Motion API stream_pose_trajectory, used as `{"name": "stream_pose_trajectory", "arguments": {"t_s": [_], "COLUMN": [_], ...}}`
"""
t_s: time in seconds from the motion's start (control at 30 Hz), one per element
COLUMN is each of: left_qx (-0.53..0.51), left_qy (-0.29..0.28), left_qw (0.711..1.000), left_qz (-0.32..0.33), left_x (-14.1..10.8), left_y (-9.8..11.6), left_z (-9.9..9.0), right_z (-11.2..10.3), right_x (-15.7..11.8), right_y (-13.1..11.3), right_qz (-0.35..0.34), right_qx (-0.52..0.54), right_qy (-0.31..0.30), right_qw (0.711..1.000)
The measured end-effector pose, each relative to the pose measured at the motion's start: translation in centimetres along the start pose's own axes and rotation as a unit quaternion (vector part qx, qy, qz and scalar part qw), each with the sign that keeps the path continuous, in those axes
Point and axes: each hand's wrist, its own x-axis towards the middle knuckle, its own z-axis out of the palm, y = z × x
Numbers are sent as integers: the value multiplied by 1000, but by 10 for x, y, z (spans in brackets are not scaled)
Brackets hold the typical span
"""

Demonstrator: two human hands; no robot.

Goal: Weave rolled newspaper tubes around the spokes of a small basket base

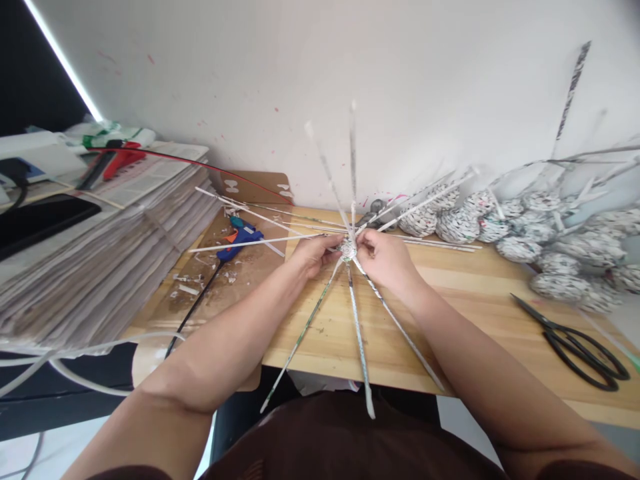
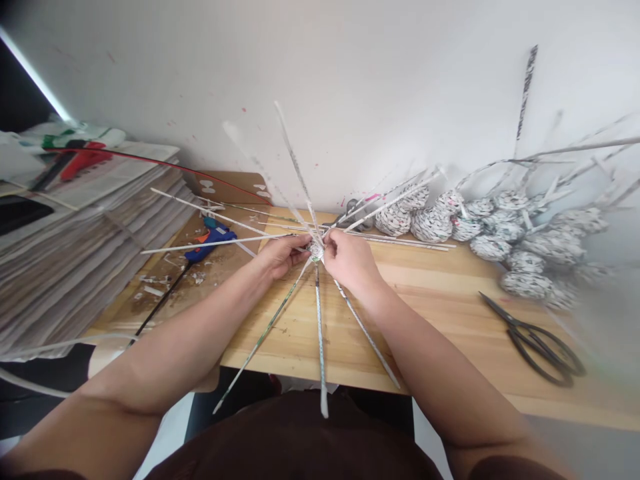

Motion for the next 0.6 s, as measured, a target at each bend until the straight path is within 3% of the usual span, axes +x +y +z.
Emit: {"name": "stream_pose_trajectory", "arguments": {"t_s": [0.1, 0.23, 0.3, 0.4, 0.6], "left_qx": [8, 21, 33, 38, 65], "left_qy": [15, -9, -20, -33, -43], "left_qw": [1000, 999, 999, 997, 993], "left_qz": [11, 27, 36, 57, 91], "left_x": [0, -2, -4, -6, -4], "left_y": [-2, -3, -4, -6, -13], "left_z": [1, 2, 3, 3, 0], "right_z": [-3, -7, -8, -12, -11], "right_x": [-1, 2, 6, 12, 15], "right_y": [-4, -4, 1, 8, 4], "right_qz": [13, 59, 126, 228, 243], "right_qx": [-4, 19, 99, 212, 283], "right_qy": [13, 38, 7, -58, -119], "right_qw": [1000, 997, 987, 948, 920]}}
